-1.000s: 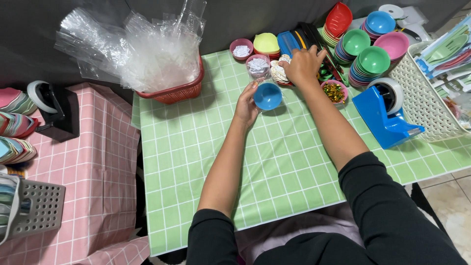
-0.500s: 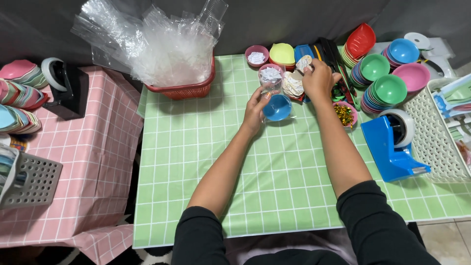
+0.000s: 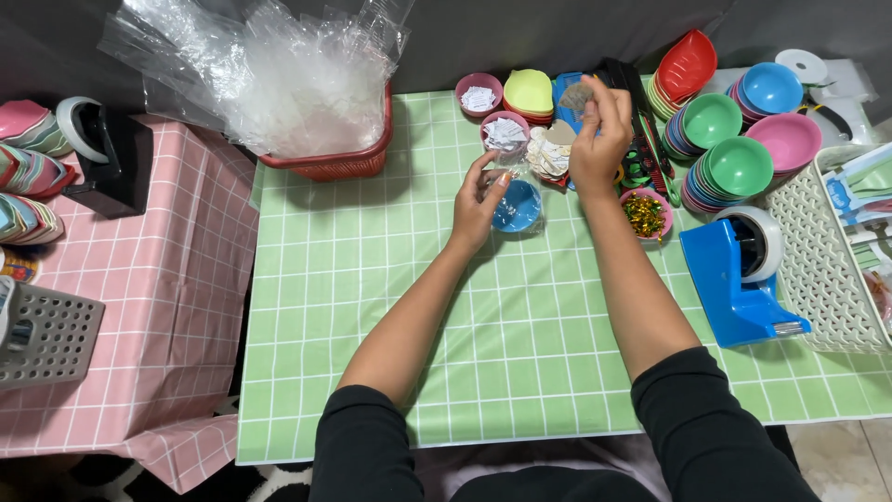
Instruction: The person wraps small items in plastic wrap and places them into small bowls. They repeat this process for multiple items, using different colored bowls.
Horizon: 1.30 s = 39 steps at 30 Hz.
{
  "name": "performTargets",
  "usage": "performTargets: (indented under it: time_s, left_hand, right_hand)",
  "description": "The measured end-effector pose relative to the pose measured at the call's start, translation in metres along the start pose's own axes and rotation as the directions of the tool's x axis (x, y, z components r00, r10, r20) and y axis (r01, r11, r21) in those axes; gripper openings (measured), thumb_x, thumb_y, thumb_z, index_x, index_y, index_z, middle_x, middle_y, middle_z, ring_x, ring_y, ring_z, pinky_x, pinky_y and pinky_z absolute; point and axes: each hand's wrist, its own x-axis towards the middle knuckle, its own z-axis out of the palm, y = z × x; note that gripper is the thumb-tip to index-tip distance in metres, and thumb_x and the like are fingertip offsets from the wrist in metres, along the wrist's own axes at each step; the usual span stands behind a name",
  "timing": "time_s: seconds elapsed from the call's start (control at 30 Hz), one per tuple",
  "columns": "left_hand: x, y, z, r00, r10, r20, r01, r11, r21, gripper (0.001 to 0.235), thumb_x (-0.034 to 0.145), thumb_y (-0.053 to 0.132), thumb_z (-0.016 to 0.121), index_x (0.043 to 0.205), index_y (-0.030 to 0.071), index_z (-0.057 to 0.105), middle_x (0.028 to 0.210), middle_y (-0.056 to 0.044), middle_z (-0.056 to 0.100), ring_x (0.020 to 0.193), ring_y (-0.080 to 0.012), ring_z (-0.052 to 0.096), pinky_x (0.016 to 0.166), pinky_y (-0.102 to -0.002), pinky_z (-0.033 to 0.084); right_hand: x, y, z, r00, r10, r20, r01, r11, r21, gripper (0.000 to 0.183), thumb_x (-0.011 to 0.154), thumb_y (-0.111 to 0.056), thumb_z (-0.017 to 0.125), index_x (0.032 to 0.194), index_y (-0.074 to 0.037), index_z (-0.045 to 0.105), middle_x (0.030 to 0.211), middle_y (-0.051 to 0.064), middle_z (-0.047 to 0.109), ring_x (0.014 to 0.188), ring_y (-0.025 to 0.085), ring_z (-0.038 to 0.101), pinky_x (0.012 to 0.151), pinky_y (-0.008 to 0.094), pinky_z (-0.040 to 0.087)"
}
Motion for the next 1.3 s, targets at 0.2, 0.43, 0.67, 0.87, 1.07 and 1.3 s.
performTargets:
  time_s: [0.2, 0.43, 0.67, 0.87, 1.07, 1.3]
  left_hand:
    - [-0.001, 0.004, 0.001, 1.000, 0.008, 0.025, -0.008, 1.000, -0.026, 0.047, 0.096, 0.029, 0.064, 0.139, 0.014, 0.051, 0.113, -0.011, 0.071, 0.109, -0.0174, 0.066, 0.099, -0.030, 0.050]
    - [-0.004, 0.009, 0.000, 0.998, 0.034, 0.062, -0.032, 0.999, -0.036, 0.049, 0.097, 0.026, 0.064, 0.142, 0.014, 0.050, 0.110, -0.010, 0.072, 0.109, -0.0179, 0.067, 0.096, -0.031, 0.051]
    - [-0.003, 0.011, 0.000, 0.992, 0.049, 0.117, -0.039, 0.995, -0.086, 0.050, 0.097, 0.029, 0.063, 0.142, 0.014, 0.049, 0.114, -0.013, 0.071, 0.113, -0.0182, 0.065, 0.099, -0.031, 0.047]
    - [-0.002, 0.005, -0.001, 0.991, 0.080, 0.106, -0.069, 0.993, -0.100, 0.051, 0.099, 0.026, 0.063, 0.144, 0.012, 0.046, 0.141, -0.007, 0.056, 0.119, -0.0190, 0.064, 0.100, -0.032, 0.051]
    - [0.000, -0.003, 0.000, 0.995, 0.077, 0.064, -0.069, 0.989, -0.128, 0.051, 0.098, 0.024, 0.064, 0.144, 0.012, 0.046, 0.133, -0.012, 0.061, 0.120, -0.0192, 0.062, 0.100, -0.031, 0.052]
    - [0.001, 0.003, 0.001, 0.999, 0.034, 0.036, -0.031, 0.997, -0.071, 0.050, 0.100, 0.030, 0.068, 0.146, 0.026, 0.050, 0.118, -0.001, 0.069, 0.096, -0.0071, 0.063, 0.090, -0.027, 0.052]
  right_hand:
    - [0.036, -0.045, -0.026, 0.998, 0.004, 0.061, -0.015, 0.982, 0.186, 0.017, 0.102, 0.003, 0.057, 0.112, -0.001, 0.070, 0.103, 0.013, 0.065, 0.096, 0.024, 0.061, 0.080, 0.034, 0.051]
    - [0.035, -0.058, -0.020, 0.983, -0.021, 0.182, -0.019, 0.977, 0.211, 0.015, 0.102, 0.006, 0.060, 0.110, 0.000, 0.072, 0.103, 0.014, 0.067, 0.095, 0.025, 0.064, 0.081, 0.034, 0.053]
    - [0.021, -0.029, -0.011, 0.916, 0.001, 0.401, -0.006, 1.000, 0.011, 0.021, 0.100, -0.008, 0.059, 0.117, -0.014, 0.069, 0.102, 0.003, 0.068, 0.095, 0.024, 0.057, 0.090, 0.038, 0.038]
    - [0.023, -0.038, -0.016, 0.784, 0.017, 0.620, -0.033, 0.999, 0.013, 0.020, 0.097, -0.009, 0.057, 0.106, -0.021, 0.070, 0.106, -0.008, 0.071, 0.096, 0.016, 0.054, 0.097, 0.038, 0.024]
    - [0.017, -0.021, -0.010, 0.711, 0.065, 0.700, -0.107, 0.994, 0.016, 0.016, 0.100, -0.020, 0.057, 0.104, -0.022, 0.072, 0.108, -0.009, 0.072, 0.103, 0.014, 0.055, 0.100, 0.039, 0.022]
    - [0.015, -0.025, -0.015, 0.696, 0.045, 0.717, -0.086, 0.996, 0.021, 0.015, 0.087, -0.021, 0.081, 0.100, -0.022, 0.073, 0.082, -0.003, 0.069, 0.091, 0.019, 0.065, 0.105, 0.041, 0.029]
